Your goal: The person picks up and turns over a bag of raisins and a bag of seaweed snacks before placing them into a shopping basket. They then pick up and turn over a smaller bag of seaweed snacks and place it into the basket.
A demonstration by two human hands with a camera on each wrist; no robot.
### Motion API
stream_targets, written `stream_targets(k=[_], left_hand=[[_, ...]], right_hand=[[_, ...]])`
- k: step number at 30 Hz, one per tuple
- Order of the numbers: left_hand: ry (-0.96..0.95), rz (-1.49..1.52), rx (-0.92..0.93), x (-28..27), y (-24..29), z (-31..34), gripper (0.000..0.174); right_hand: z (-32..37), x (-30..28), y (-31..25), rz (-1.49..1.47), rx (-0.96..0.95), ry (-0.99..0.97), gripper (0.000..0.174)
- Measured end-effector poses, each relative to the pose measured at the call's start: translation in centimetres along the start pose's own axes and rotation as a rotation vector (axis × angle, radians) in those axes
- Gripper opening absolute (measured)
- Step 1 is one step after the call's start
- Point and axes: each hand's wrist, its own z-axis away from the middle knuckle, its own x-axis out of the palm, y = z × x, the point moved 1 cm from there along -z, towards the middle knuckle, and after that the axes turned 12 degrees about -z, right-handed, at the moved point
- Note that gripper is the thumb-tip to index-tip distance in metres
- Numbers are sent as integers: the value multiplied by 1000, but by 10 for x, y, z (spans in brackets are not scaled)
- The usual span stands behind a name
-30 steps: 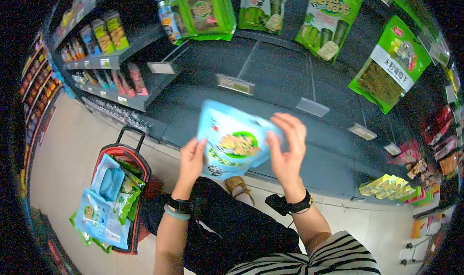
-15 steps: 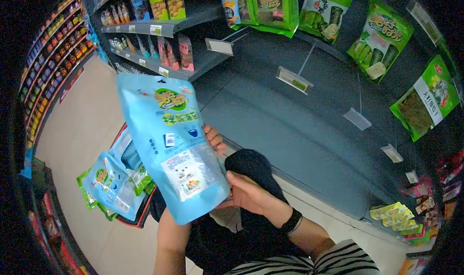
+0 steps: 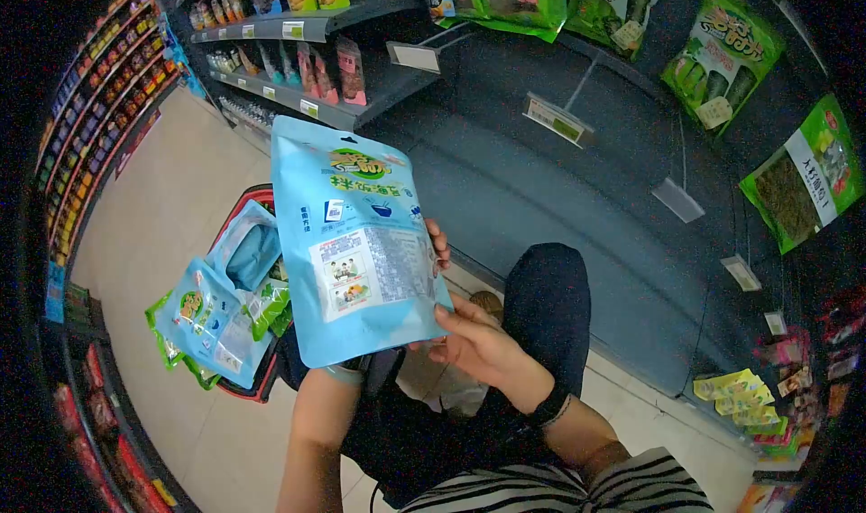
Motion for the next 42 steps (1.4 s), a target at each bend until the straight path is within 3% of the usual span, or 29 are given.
stream_targets(k=[2, 7, 10, 11, 12, 14, 15, 17, 20, 36, 42], left_hand=[[51, 15, -13, -7, -3, 7, 57], [307, 93, -62, -43, -14, 30, 75], [270, -48, -67, 23, 22, -17, 78], [433, -137, -103, 34, 24, -14, 84], [286, -291, -34, 42, 23, -16, 89], [143, -291, 3, 41, 20, -14, 79], [137, -287, -1, 44, 19, -13, 79], [220, -738, -121, 51, 16, -10, 65], [316, -687, -201, 50, 14, -7, 59], [385, -782, -117, 54, 26, 5, 59], [537, -713, -108, 46, 34, 14, 52]], right_hand=[[4, 0, -1, 9, -43, 14, 32], [17, -7, -20, 352, -439, 157, 30], [24, -7, -38, 373, -591, 252, 30], [26, -12, -43, 391, -639, 291, 29], [28, -9, -48, 430, -686, 324, 28], [32, -19, -56, 566, -746, 383, 28], [33, -24, -58, 567, -752, 388, 28], [35, -30, -60, 610, -734, 378, 30], [35, -32, -60, 610, -729, 391, 28], [16, -31, -52, 488, -666, 288, 33], [10, -35, -45, 662, -655, 259, 30]])
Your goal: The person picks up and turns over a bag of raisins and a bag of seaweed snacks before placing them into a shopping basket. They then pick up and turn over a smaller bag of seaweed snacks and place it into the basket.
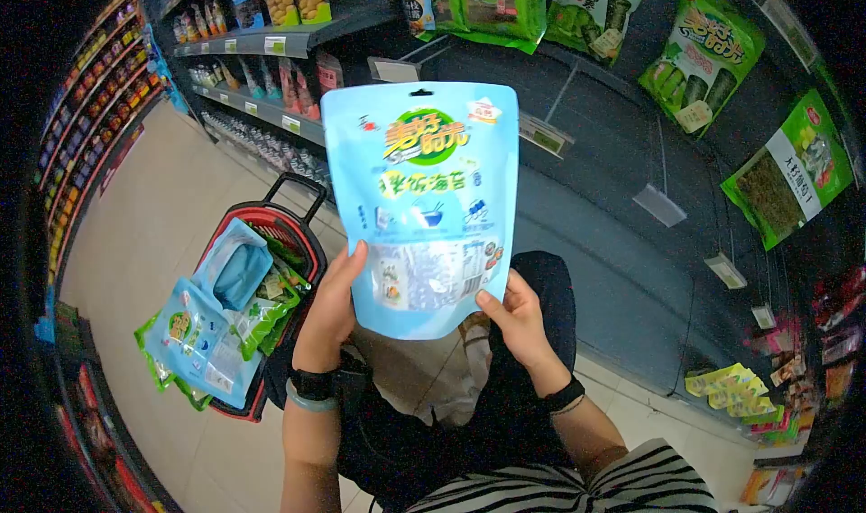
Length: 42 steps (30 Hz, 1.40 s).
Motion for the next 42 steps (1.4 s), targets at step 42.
stream_targets(k=[42], left_hand=[[740, -525, 276, -60, -52, -52, 19]], right_hand=[[-50, 16, 18, 641, 488, -67, 42]])
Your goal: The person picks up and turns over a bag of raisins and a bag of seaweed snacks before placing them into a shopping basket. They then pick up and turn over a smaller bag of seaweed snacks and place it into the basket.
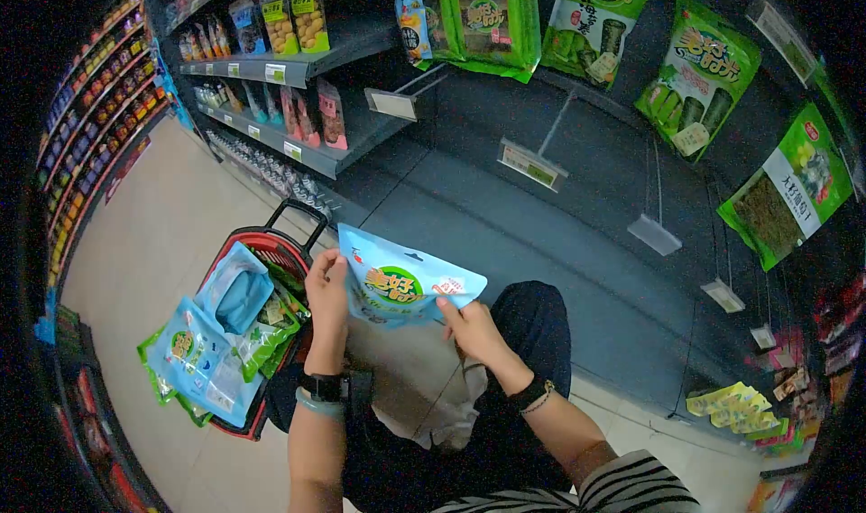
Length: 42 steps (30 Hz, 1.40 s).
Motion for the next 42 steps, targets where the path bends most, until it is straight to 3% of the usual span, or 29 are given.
stream_targets(k=[1, 2, 3, 7, 11, 12, 16, 24, 38, 42], left_hand=[[6, -90, 42, 7, -7, -4, 20], [13, -176, 84, 15, -15, -8, 22], [-74, -248, 146, 22, -17, -15, 38], [-200, -44, 181, 47, -25, -41, 52], [-381, 278, -329, 62, -13, -60, 60], [-377, 281, -329, 69, -20, -63, 60], [-394, 297, -424, 98, -49, -77, 61], [-389, 289, -520, 122, -59, -79, 57], [-368, 299, -468, 132, -64, -74, 58], [-307, 300, -495, 133, -63, -72, 63]], right_hand=[[-9, -1, 7, 3, -1, -2, 42], [-26, -3, 23, -180, -66, 16, 41], [-43, -7, 37, -361, -129, 34, 41], [-108, -31, 58, -294, -250, 56, 41], [-163, -43, 93, -136, -258, 167, 45], [-170, -45, 96, -136, -238, 215, 46], [-166, -34, 91, -332, -129, 244, 49], [-180, -43, 106, -295, -3, 251, 48], [-173, -41, 101, -602, 23, 280, 39], [-177, -46, 109, -440, 105, 263, 40]])
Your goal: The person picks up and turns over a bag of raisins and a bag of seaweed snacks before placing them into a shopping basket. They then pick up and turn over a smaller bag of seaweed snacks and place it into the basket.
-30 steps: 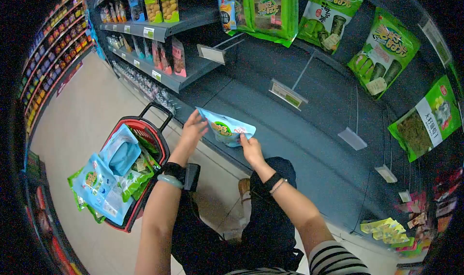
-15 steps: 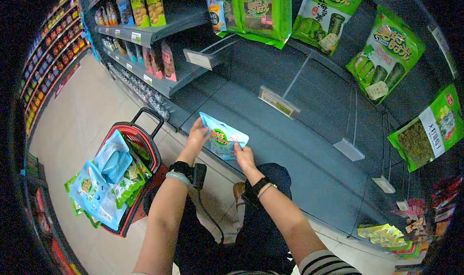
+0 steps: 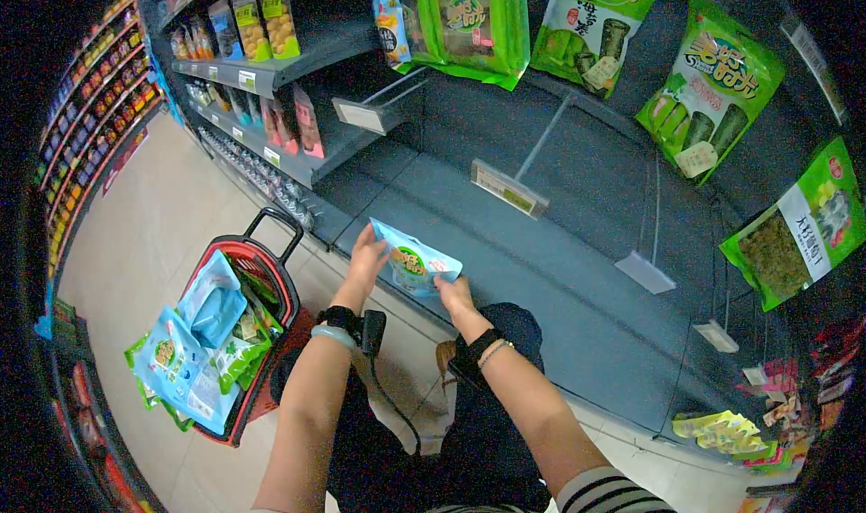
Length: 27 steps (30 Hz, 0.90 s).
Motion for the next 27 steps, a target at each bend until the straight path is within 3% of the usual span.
stream_targets(k=[3, 5, 9, 18, 21, 27], left_hand=[[-8, -95, 11, -3, -3, -1, 64], [-5, -73, 11, -5, -2, 4, 64], [5, -93, 8, -14, -1, 10, 66], [-29, -107, 23, -25, 11, 34, 67], [-28, -138, 39, -28, 8, 35, 63], [21, -187, -7, -36, 10, 37, 60]], right_hand=[[11, 1, -4, -34, 114, -13, 41], [27, 6, -13, -215, 189, -78, 46], [25, 3, -5, -273, 160, -157, 50], [35, 9, -6, -157, 49, -2, 50], [31, 7, 1, -119, 111, -64, 54], [52, 12, 9, -108, 37, 25, 64]])
